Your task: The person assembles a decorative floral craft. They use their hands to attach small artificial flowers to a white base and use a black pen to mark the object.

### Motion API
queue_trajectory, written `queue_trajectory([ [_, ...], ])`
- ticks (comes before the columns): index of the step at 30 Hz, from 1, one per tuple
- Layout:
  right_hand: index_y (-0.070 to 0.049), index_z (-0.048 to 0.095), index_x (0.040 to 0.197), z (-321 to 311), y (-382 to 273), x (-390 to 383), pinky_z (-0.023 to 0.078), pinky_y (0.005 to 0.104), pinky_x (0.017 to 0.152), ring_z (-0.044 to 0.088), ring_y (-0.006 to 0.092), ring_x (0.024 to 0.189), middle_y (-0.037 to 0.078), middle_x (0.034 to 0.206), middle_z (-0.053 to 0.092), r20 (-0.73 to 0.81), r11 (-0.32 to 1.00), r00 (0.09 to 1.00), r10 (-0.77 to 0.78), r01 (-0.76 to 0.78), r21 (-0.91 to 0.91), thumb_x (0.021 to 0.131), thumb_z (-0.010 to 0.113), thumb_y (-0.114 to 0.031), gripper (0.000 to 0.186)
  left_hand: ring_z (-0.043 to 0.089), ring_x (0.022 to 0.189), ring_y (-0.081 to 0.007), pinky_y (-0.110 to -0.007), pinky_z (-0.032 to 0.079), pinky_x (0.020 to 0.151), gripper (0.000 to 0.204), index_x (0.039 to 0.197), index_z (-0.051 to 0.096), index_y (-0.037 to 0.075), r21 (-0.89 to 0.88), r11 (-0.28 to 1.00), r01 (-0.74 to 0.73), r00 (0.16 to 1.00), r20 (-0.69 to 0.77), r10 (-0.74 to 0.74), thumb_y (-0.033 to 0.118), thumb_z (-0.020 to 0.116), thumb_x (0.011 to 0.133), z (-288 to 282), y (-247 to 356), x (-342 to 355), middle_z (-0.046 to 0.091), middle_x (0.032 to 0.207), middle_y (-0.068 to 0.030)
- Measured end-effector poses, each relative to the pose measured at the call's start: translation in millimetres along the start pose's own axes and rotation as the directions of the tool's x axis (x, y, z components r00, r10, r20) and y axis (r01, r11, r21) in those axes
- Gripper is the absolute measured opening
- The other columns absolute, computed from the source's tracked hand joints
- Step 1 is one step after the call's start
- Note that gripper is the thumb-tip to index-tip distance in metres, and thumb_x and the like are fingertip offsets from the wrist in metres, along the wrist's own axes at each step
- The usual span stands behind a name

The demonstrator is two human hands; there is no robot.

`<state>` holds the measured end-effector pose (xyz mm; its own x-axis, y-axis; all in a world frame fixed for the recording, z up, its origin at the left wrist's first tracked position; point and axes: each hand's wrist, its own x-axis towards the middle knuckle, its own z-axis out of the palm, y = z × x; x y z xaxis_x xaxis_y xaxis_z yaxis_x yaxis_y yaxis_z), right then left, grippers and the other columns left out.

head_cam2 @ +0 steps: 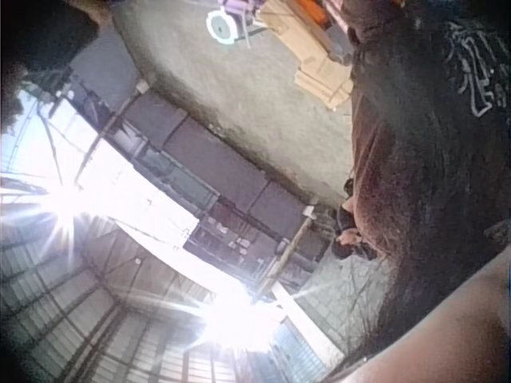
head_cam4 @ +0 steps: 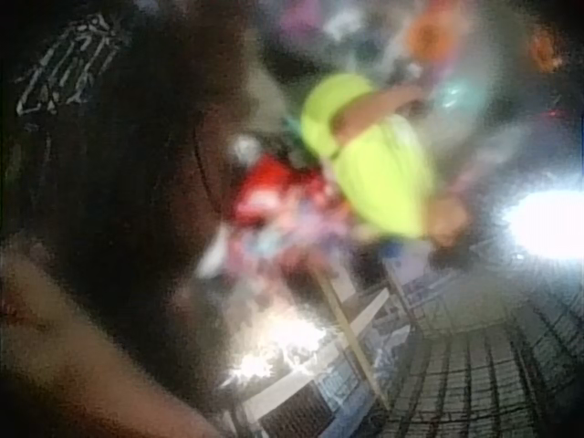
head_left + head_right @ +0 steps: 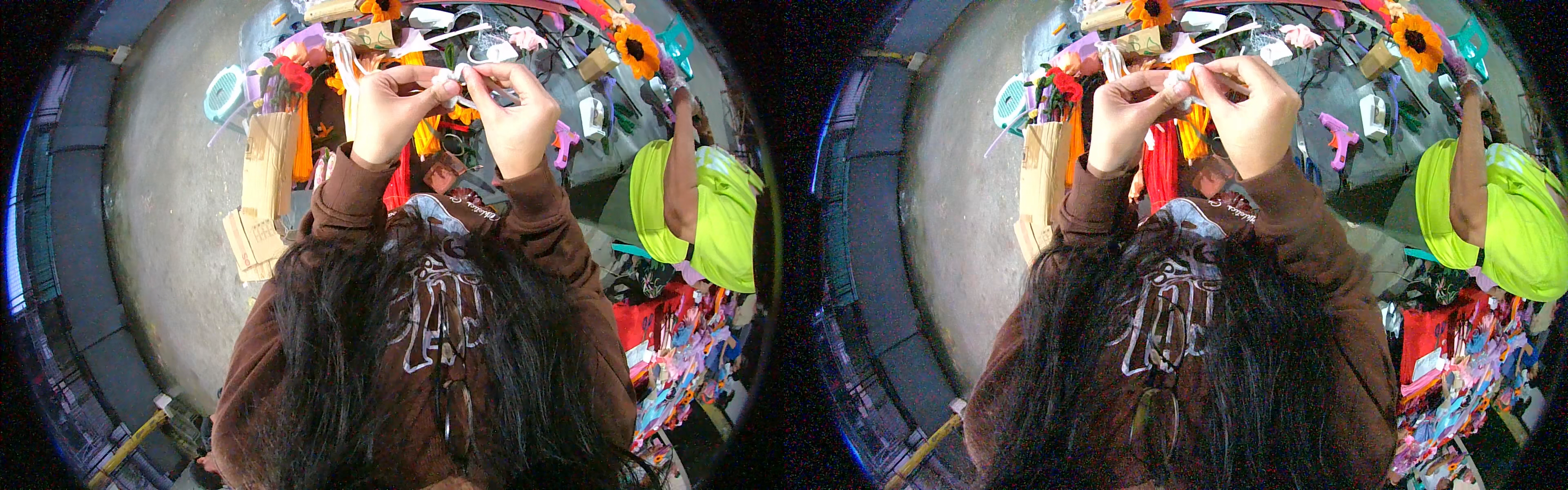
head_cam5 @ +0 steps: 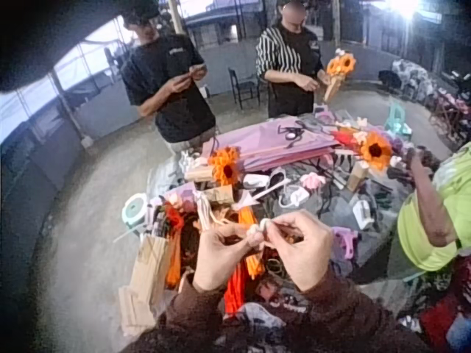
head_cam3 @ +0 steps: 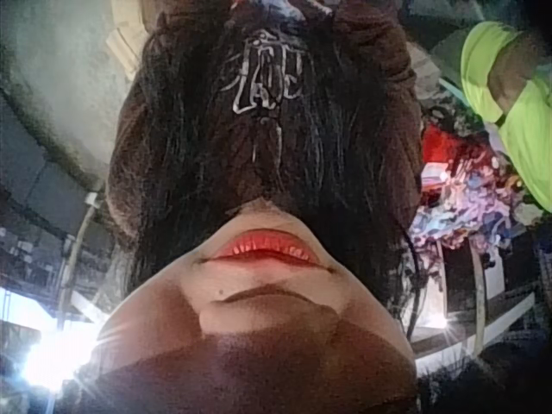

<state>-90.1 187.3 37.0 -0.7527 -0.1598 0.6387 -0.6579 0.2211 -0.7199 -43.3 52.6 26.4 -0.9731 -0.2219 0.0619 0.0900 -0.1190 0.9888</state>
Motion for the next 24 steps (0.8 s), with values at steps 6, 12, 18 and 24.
queue_trajectory([
  [6,-0.001,0.06,0.076,10,-2,-9,0.047,0.0276,0.054,0.06,0.02,0.061,0.009,0.071,0.059,-0.049,0.999,0.998,-0.039,0.038,-0.018,0.07,0.065,-0.003,0.008,0.06,0.066,-0.0127,-0.025,0.051,0.061,0.019,0.088,0.06,-0.006,-0.131,0.99,-0.056,0.993,-0.113,0.041,0.005,0.065,0.074,7,-4,-4,0.062,0.078,-0.009],
  [12,-0.002,0.059,0.079,8,-5,-9,0.046,0.0287,0.056,0.059,0.0221,0.064,0.01,0.073,0.058,-0.015,0.994,0.994,-0.105,0.105,-0.024,0.068,0.064,-0.001,0.012,0.06,0.068,-0.0134,-0.026,0.051,0.064,0.018,0.088,0.059,-0.006,-0.207,0.975,-0.081,0.986,-0.159,0.048,0.004,0.064,0.075,11,-5,-6,0.062,0.08,-0.0103],
  [18,-0.002,0.059,0.082,6,-6,-9,0.046,0.0287,0.057,0.059,0.0241,0.065,0.011,0.074,0.058,0.063,0.988,0.988,-0.143,0.146,-0.042,0.068,0.063,0.0,0.014,0.06,0.069,-0.0136,-0.025,0.051,0.065,0.02,0.09,0.059,-0.007,-0.209,0.976,-0.06,0.983,-0.185,0.021,0.005,0.065,0.075,9,-9,-8,0.062,0.081,-0.0112],
  [24,-0.002,0.063,0.083,8,4,-11,0.046,0.0274,0.056,0.06,0.0217,0.063,0.011,0.072,0.059,-0.026,0.998,0.999,-0.041,0.042,0.057,0.07,0.062,0.0,0.013,0.061,0.071,-0.0142,-0.026,0.052,0.065,0.023,0.094,0.057,-0.007,-0.139,0.989,-0.053,0.994,-0.104,0.039,0.004,0.064,0.075,6,0,-8,0.062,0.083,-0.0111],
])
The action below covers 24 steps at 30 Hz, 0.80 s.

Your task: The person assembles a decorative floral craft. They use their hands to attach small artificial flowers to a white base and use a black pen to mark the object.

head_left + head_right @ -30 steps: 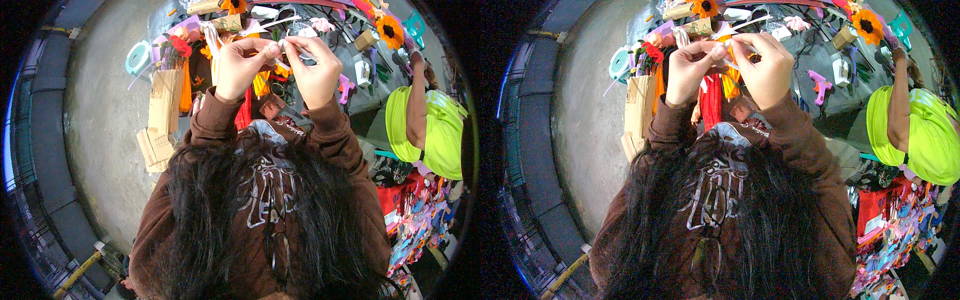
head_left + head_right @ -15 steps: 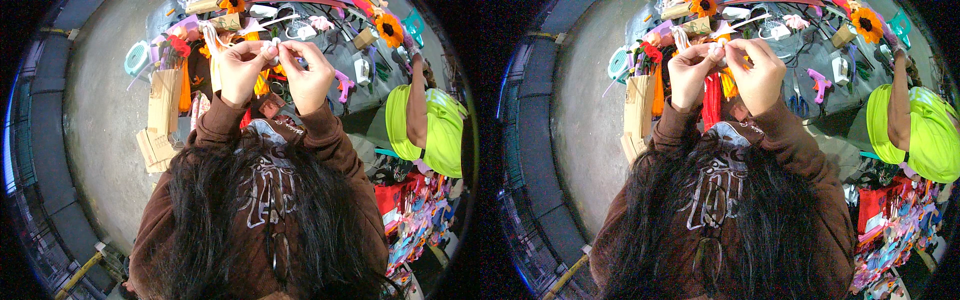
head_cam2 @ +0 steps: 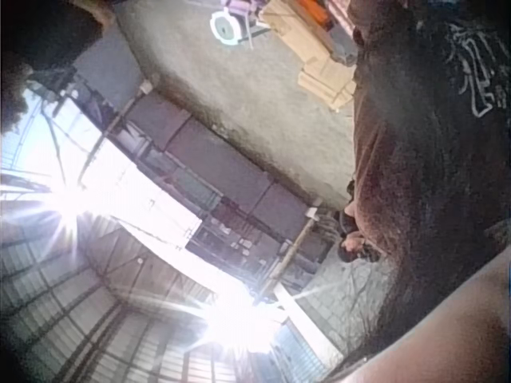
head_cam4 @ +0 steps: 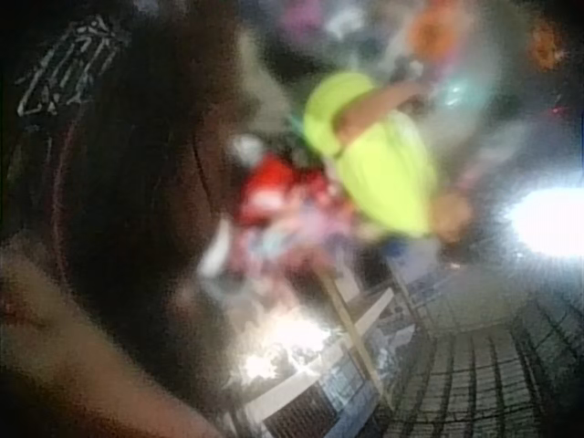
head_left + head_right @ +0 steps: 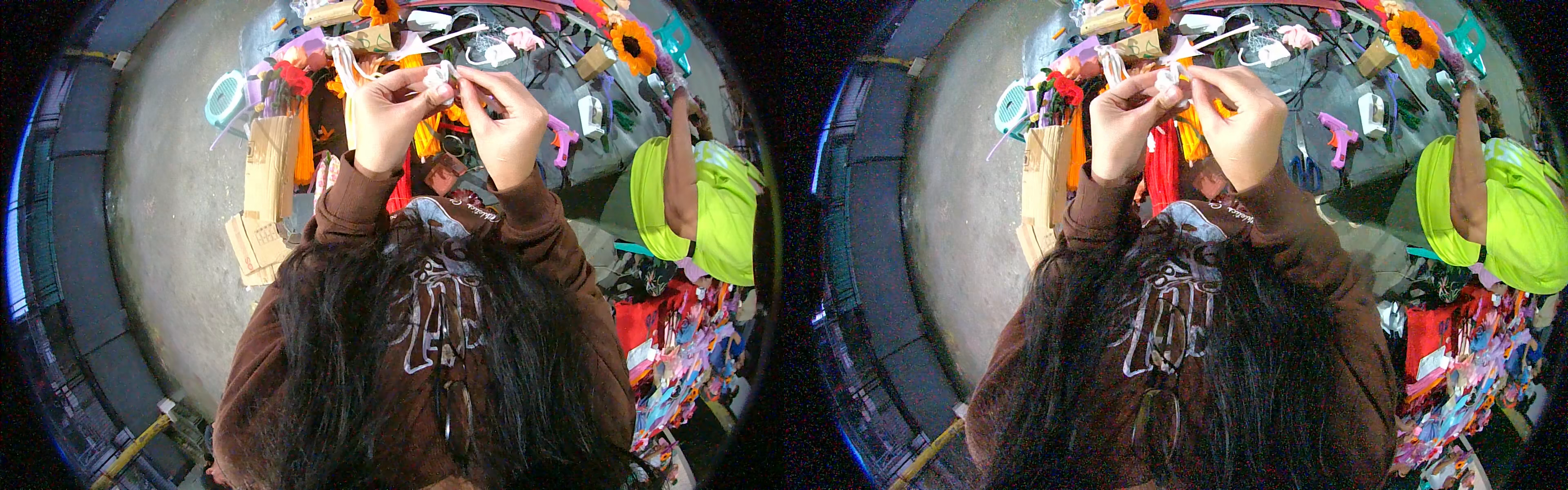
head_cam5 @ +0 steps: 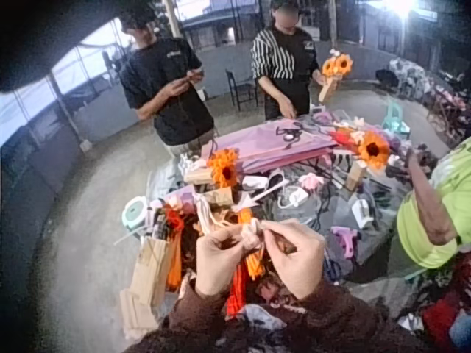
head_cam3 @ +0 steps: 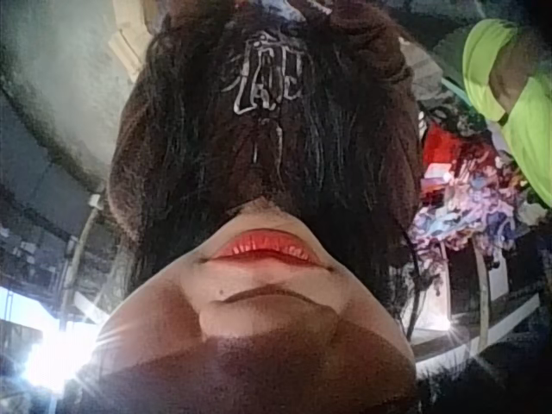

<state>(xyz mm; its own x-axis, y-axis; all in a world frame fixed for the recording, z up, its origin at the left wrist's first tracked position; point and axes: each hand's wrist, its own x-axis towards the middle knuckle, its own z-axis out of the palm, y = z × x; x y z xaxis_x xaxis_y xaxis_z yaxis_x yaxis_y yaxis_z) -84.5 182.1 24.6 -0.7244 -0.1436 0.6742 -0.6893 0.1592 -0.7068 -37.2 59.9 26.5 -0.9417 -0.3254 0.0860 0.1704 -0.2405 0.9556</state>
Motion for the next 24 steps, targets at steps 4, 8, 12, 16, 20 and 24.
queue_trajectory([
  [4,-0.002,0.063,0.081,-2,-9,0,0.046,0.0262,0.055,0.06,0.018,0.062,0.01,0.07,0.059,-0.009,0.972,0.985,0.175,-0.171,0.161,0.071,0.063,-0.001,0.01,0.061,0.071,-0.0138,-0.024,0.052,0.065,0.022,0.094,0.058,-0.006,-0.139,0.99,-0.018,1.0,0.012,0.02,0.002,0.063,0.075,0,-6,1,0.062,0.084,-0.0111],
  [8,-0.002,0.063,0.08,-5,-19,4,0.045,0.0265,0.054,0.059,0.0183,0.061,0.009,0.07,0.059,0.019,1.0,1.0,0.006,-0.006,0.008,0.071,0.063,-0.001,0.009,0.061,0.071,-0.015,-0.024,0.052,0.065,0.02,0.094,0.058,-0.005,-0.379,0.922,0.082,0.996,-0.005,-0.09,0.002,0.062,0.076,1,-8,-1,0.062,0.084,-0.011],
  [12,-0.002,0.063,0.08,-3,-25,5,0.045,0.0265,0.054,0.058,0.0188,0.061,0.009,0.07,0.058,0.039,0.998,0.998,-0.056,0.056,-0.005,0.071,0.062,0.0,0.01,0.061,0.071,-0.0151,-0.025,0.052,0.065,0.018,0.093,0.059,-0.004,-0.406,0.912,0.057,0.997,-0.018,-0.07,0.003,0.062,0.076,3,-7,-4,0.062,0.084,-0.0105],
  [16,-0.002,0.063,0.083,-2,-28,3,0.045,0.0273,0.058,0.057,0.0204,0.066,0.01,0.075,0.056,0.073,0.997,0.994,-0.077,0.079,-0.025,0.07,0.062,-0.001,0.014,0.06,0.073,-0.0147,-0.026,0.051,0.066,0.018,0.096,0.058,-0.005,-0.4,0.914,0.067,0.996,-0.03,-0.087,0.002,0.057,0.079,5,-2,-7,0.061,0.086,-0.0106],
  [20,-0.002,0.063,0.088,-5,-30,0,0.044,0.0288,0.068,0.055,0.0209,0.076,0.011,0.081,0.054,0.128,0.996,0.988,-0.088,0.089,-0.001,0.071,0.061,-0.004,0.017,0.062,0.072,-0.016,-0.026,0.053,0.066,0.018,0.093,0.058,-0.005,-0.363,0.931,0.03,0.997,-0.053,-0.053,0.0,0.061,0.075,2,0,-5,0.062,0.083,-0.0117],
  [24,-0.003,0.063,0.091,-18,-27,6,0.041,0.0283,0.075,0.052,0.0199,0.082,0.008,0.082,0.052,0.26,0.994,0.963,-0.077,0.052,0.101,0.076,0.056,-0.006,0.017,0.062,0.071,-0.0154,-0.026,0.053,0.064,0.019,0.093,0.058,-0.005,-0.295,0.955,0.018,0.998,-0.045,-0.033,-0.001,0.062,0.075,-6,1,-4,0.063,0.083,-0.0121],
])
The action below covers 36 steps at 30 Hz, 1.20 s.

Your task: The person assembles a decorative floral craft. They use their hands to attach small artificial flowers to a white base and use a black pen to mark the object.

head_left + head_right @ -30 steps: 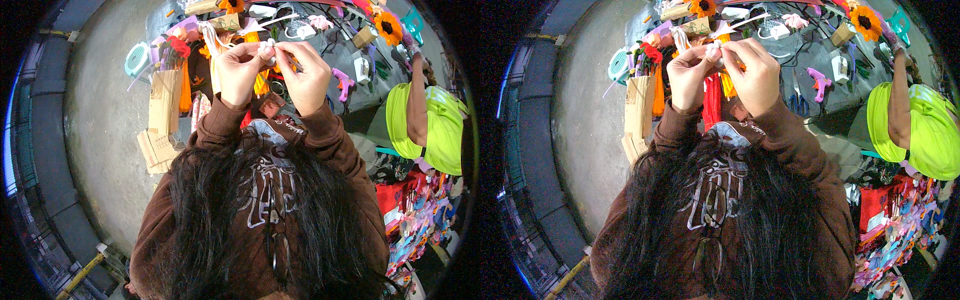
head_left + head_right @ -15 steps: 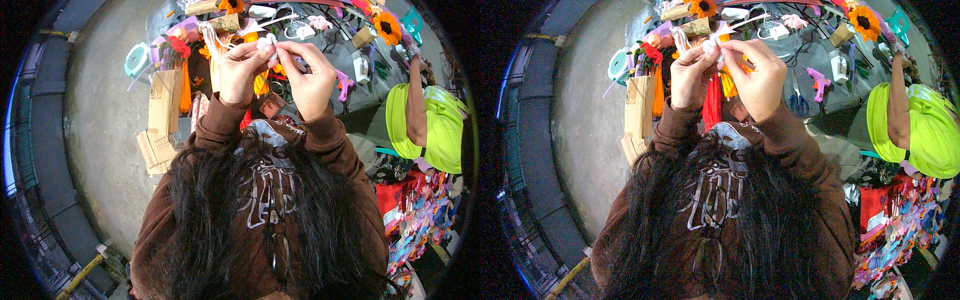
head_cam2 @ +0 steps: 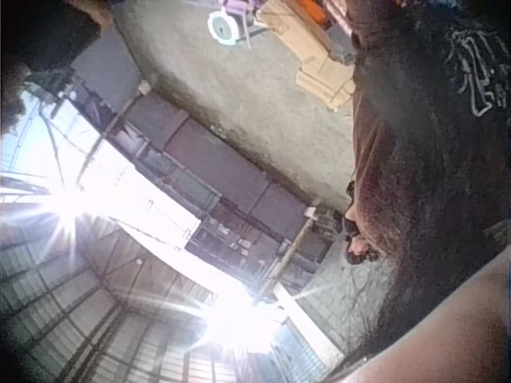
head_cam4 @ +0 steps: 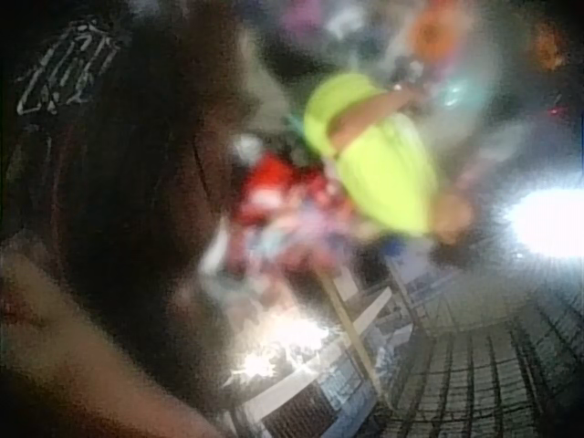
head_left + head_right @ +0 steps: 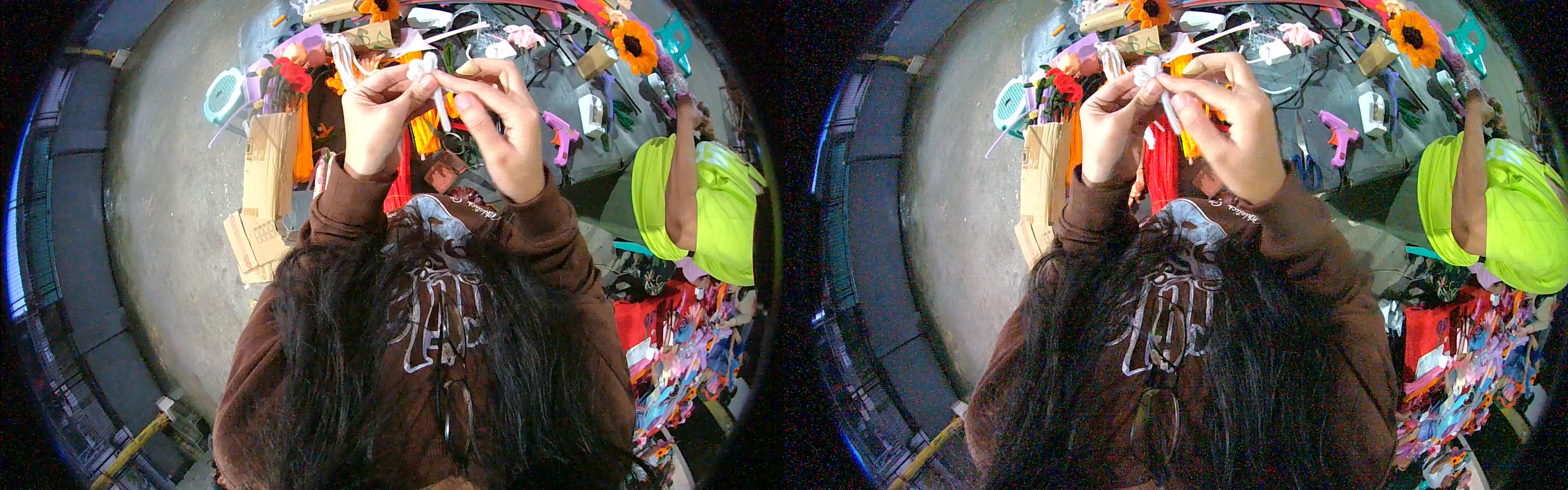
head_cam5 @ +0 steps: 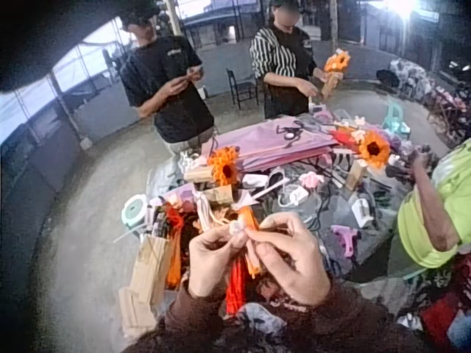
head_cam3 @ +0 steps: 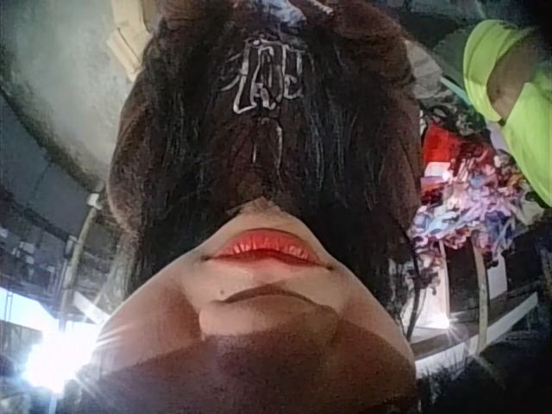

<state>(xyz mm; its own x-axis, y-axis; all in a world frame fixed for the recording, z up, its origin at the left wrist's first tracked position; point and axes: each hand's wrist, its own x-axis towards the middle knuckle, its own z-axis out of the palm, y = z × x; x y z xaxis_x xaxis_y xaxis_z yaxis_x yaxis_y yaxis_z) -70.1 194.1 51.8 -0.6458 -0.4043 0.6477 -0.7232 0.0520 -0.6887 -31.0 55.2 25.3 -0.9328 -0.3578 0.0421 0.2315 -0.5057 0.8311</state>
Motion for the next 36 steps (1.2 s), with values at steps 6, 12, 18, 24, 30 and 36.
queue_trajectory([
  [6,-0.003,0.062,0.09,-23,10,34,0.044,0.0295,0.073,0.056,0.0212,0.084,0.009,0.089,0.058,0.18,0.97,0.958,-0.225,0.237,-0.047,0.074,0.059,-0.004,0.017,0.06,0.068,-0.0133,-0.025,0.05,0.062,0.016,0.093,0.059,0.0,0.092,0.98,0.174,0.962,0.198,-0.19,0.004,0.059,0.078,-1,18,-5,0.063,0.083,-0.008],
  [12,-0.004,0.061,0.085,-33,23,43,0.047,0.0309,0.07,0.058,0.0226,0.079,0.008,0.086,0.059,0.362,0.883,0.839,-0.407,0.463,-0.081,0.072,0.058,-0.008,0.014,0.059,0.064,-0.0121,-0.023,0.048,0.059,0.016,0.091,0.059,0.0,0.082,0.965,0.251,0.924,0.277,-0.264,0.004,0.061,0.076,0,21,-1,0.062,0.077,-0.0057],
  [18,-0.008,0.057,0.087,-31,23,50,0.046,0.0334,0.07,0.057,0.0206,0.078,0.005,0.089,0.057,0.495,0.656,0.695,-0.521,0.698,-0.289,0.07,0.054,-0.013,0.018,0.058,0.064,-0.0107,-0.022,0.047,0.059,0.016,0.089,0.059,-0.001,0.243,0.958,0.151,0.961,0.193,-0.2,0.005,0.064,0.074,-2,22,0,0.062,0.077,-0.0053],
  [24,-0.006,0.056,0.084,-25,12,47,0.045,0.0331,0.066,0.056,0.0223,0.072,0.005,0.084,0.056,0.477,0.738,0.801,-0.362,0.559,-0.378,0.072,0.054,-0.012,0.014,0.058,0.061,-0.0073,-0.02,0.046,0.056,0.013,0.082,0.061,-0.001,0.58,0.787,-0.21,0.978,0.131,0.164,0.004,0.066,0.072,11,18,-2,0.063,0.07,-0.005],
  [30,0.0,0.057,0.082,-30,27,47,0.044,0.0282,0.062,0.058,0.0191,0.066,0.007,0.08,0.059,0.608,0.919,0.727,0.318,-0.395,-0.008,0.074,0.059,-0.012,0.015,0.056,0.062,-0.0067,-0.018,0.045,0.057,0.009,0.078,0.06,-0.002,0.693,0.651,-0.309,0.945,0.145,0.294,0.002,0.066,0.073,12,9,-3,0.063,0.071,-0.0044],
  [36,-0.004,0.061,0.086,-35,20,57,0.045,0.028,0.069,0.059,0.0184,0.071,0.007,0.087,0.059,0.469,0.953,0.835,-0.286,0.298,0.05,0.071,0.061,-0.007,0.015,0.059,0.066,-0.0128,-0.021,0.047,0.059,0.013,0.089,0.058,0.0,0.067,0.976,0.209,0.943,0.252,-0.219,0.006,0.06,0.077,-5,17,5,0.062,0.078,-0.0068],
])
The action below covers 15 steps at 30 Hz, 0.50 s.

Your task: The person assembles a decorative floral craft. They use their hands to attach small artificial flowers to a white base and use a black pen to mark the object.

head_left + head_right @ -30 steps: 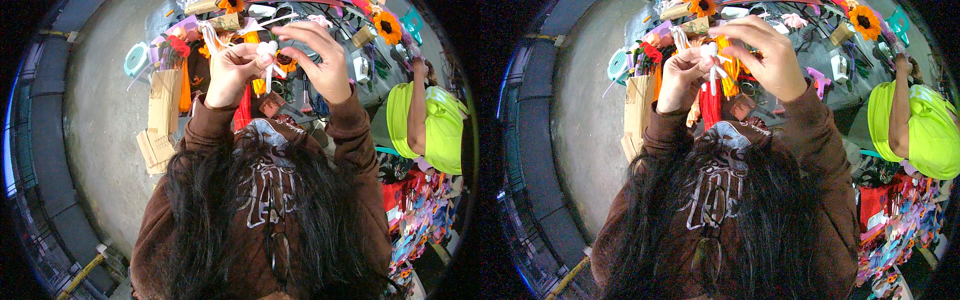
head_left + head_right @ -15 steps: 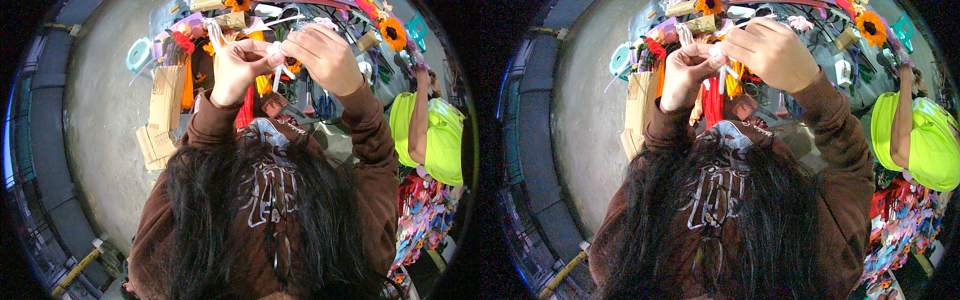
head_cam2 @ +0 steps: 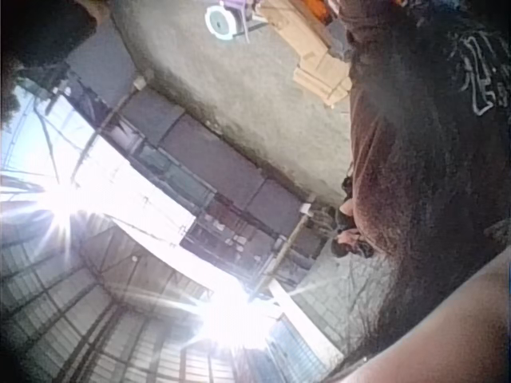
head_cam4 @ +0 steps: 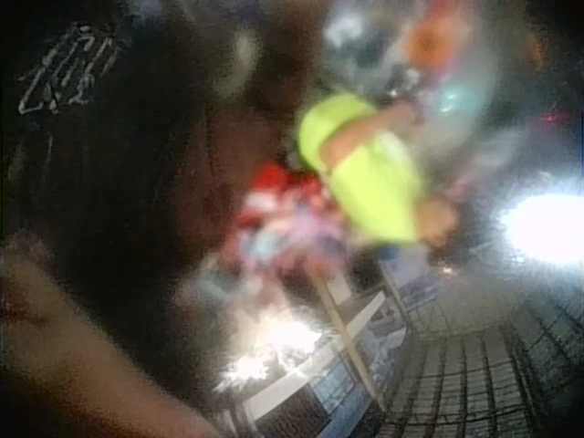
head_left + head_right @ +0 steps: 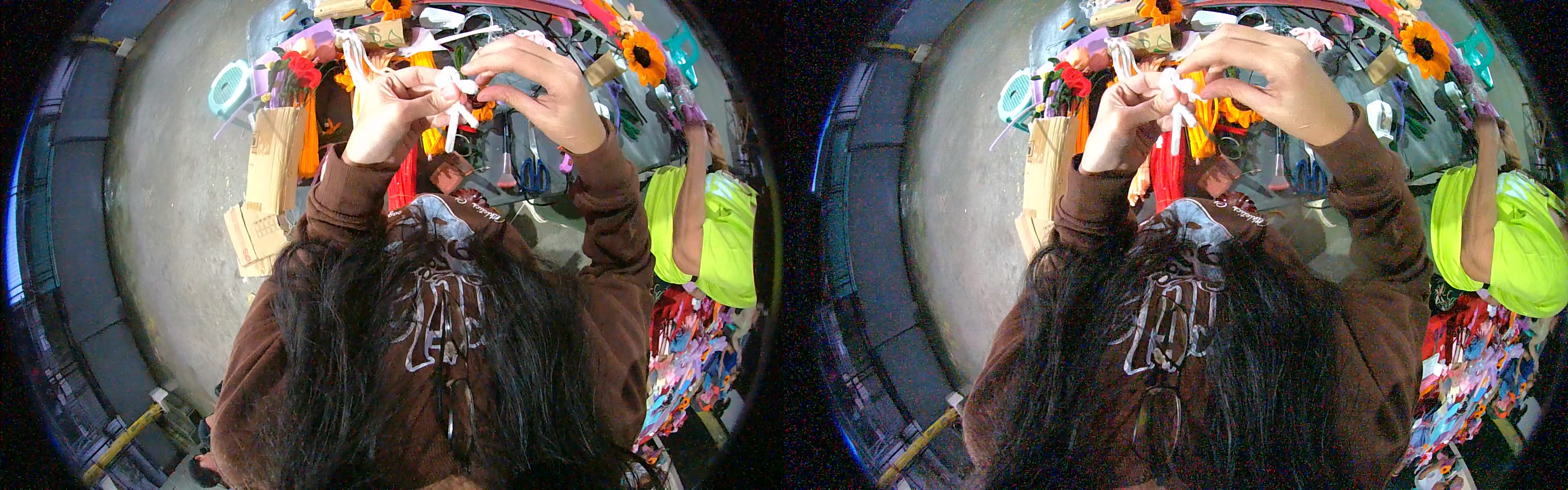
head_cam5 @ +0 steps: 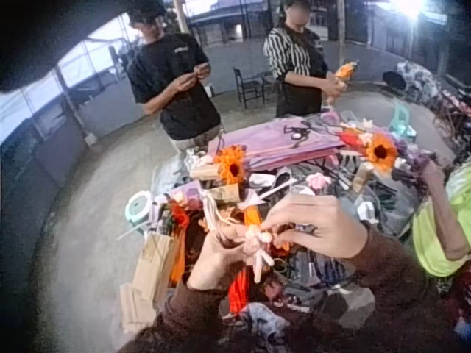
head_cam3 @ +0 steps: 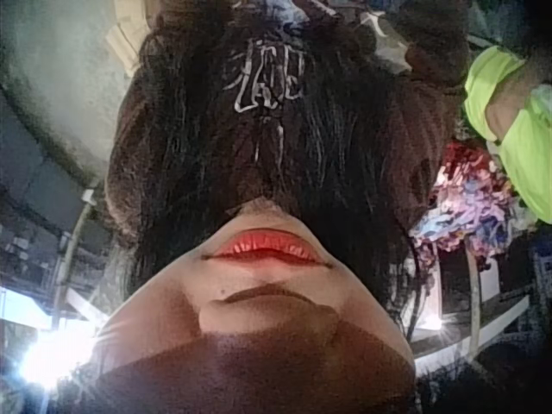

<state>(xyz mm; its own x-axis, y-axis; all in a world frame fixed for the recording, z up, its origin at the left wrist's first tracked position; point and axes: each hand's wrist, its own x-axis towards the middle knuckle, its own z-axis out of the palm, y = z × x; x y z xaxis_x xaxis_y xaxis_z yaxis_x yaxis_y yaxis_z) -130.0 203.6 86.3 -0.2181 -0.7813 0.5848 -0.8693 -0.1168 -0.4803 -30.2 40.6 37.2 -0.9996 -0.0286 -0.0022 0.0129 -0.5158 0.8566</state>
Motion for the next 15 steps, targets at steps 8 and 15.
queue_trajectory([
  [8,-0.007,0.061,0.08,-1,-4,-2,0.045,0.03,0.07,0.058,0.0228,0.075,0.007,0.08,0.059,-0.016,0.962,0.99,-0.139,0.131,-0.24,0.071,0.062,-0.009,0.009,0.058,0.065,-0.0113,-0.02,0.046,0.059,0.015,0.089,0.058,-0.001,-0.027,0.999,0.026,0.999,0.021,-0.025,0.004,0.062,0.075,6,0,-2,0.062,0.078,-0.0063],
  [15,-0.001,0.061,0.078,10,-1,-7,0.045,0.0261,0.068,0.058,0.0108,0.072,0.004,0.073,0.061,0.02,0.919,0.945,0.325,-0.321,0.23,0.075,0.061,-0.01,0.009,0.057,0.063,-0.0057,-0.019,0.046,0.058,0.013,0.082,0.062,-0.001,0.748,0.579,-0.325,0.848,-0.04,0.528,0.003,0.067,0.071,19,-3,-6,0.063,0.069,-0.0046],
])
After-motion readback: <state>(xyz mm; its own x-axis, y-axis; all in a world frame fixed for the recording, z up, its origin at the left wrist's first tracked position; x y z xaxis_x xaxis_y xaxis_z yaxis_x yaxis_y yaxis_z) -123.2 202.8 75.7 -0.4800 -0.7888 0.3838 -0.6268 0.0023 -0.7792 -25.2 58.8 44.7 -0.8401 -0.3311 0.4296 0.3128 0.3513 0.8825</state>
